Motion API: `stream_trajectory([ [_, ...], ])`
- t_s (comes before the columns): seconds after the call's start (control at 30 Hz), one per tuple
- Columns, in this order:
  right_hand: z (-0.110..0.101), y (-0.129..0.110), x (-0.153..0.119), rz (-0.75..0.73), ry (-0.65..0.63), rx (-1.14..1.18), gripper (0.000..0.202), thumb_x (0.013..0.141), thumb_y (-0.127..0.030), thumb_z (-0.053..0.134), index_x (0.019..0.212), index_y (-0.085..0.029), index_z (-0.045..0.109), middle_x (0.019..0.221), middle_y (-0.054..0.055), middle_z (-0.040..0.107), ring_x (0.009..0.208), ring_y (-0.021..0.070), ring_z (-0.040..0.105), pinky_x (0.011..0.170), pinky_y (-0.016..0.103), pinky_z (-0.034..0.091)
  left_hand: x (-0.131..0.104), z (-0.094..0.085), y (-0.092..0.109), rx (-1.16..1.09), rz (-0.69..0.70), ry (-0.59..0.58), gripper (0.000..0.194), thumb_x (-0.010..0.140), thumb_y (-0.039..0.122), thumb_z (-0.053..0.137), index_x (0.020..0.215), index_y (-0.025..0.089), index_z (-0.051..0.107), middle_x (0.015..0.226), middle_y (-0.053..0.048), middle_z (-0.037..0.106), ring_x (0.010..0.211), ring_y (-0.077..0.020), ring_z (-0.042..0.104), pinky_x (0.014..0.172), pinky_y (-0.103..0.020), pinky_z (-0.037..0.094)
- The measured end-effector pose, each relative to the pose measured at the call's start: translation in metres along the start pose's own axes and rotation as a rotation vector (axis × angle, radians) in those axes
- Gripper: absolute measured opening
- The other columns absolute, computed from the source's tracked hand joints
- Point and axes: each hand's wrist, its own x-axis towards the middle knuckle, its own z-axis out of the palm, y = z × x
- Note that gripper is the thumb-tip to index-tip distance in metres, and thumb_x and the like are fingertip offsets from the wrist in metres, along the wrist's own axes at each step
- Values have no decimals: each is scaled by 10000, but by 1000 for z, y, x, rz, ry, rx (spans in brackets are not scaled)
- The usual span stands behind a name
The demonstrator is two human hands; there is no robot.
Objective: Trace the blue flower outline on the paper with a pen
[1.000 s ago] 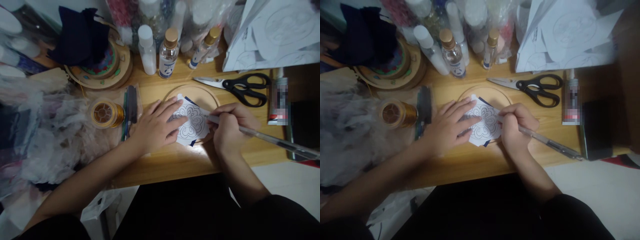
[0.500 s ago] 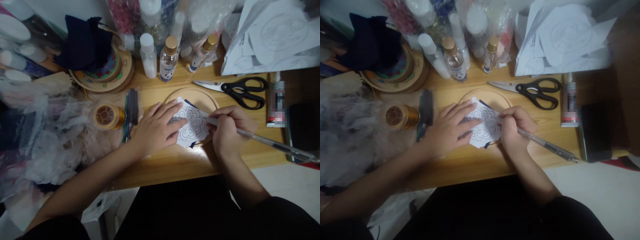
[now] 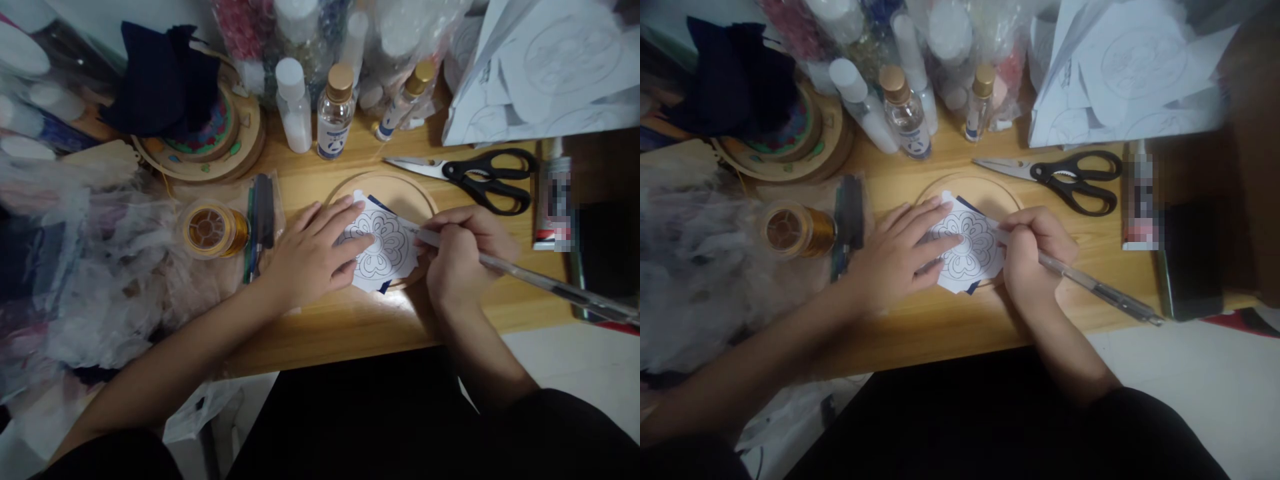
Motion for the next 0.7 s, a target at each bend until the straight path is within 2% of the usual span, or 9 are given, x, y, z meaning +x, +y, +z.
stream_trajectory([
  [0.17, 1, 1, 1, 16, -24, 15, 246, 709, -76, 480, 660, -237, 660, 552, -50, 596, 454, 114, 557, 446, 249, 450, 1, -1, 1, -15, 0, -4, 346, 948, 199, 642, 1290, 224, 691, 1536, -171, 541, 1466, -349, 485, 1175, -571, 406],
  [0.37, -2, 0, 0, -51, -232, -70, 201, 715, -83, 543, 649, -208, 686, 572, -37, 628, 477, 109, 552, 488, 256, 457, 1, 0, 2, -5, -18, -16, 333, 951, 204, 628, 1277, 237, 694, 1546, -156, 535, 1475, -337, 476, 1181, -562, 402],
  [0.7, 0, -3, 0, -37, -271, -142, 187, 729, -106, 549, 626, -223, 652, 588, -31, 641, 497, 128, 563, 513, 286, 470, 1, 1, 0, 9, -2, -8, 324, 947, 217, 636, 1266, 241, 692, 1538, -154, 545, 1463, -341, 494, 1171, -564, 417],
])
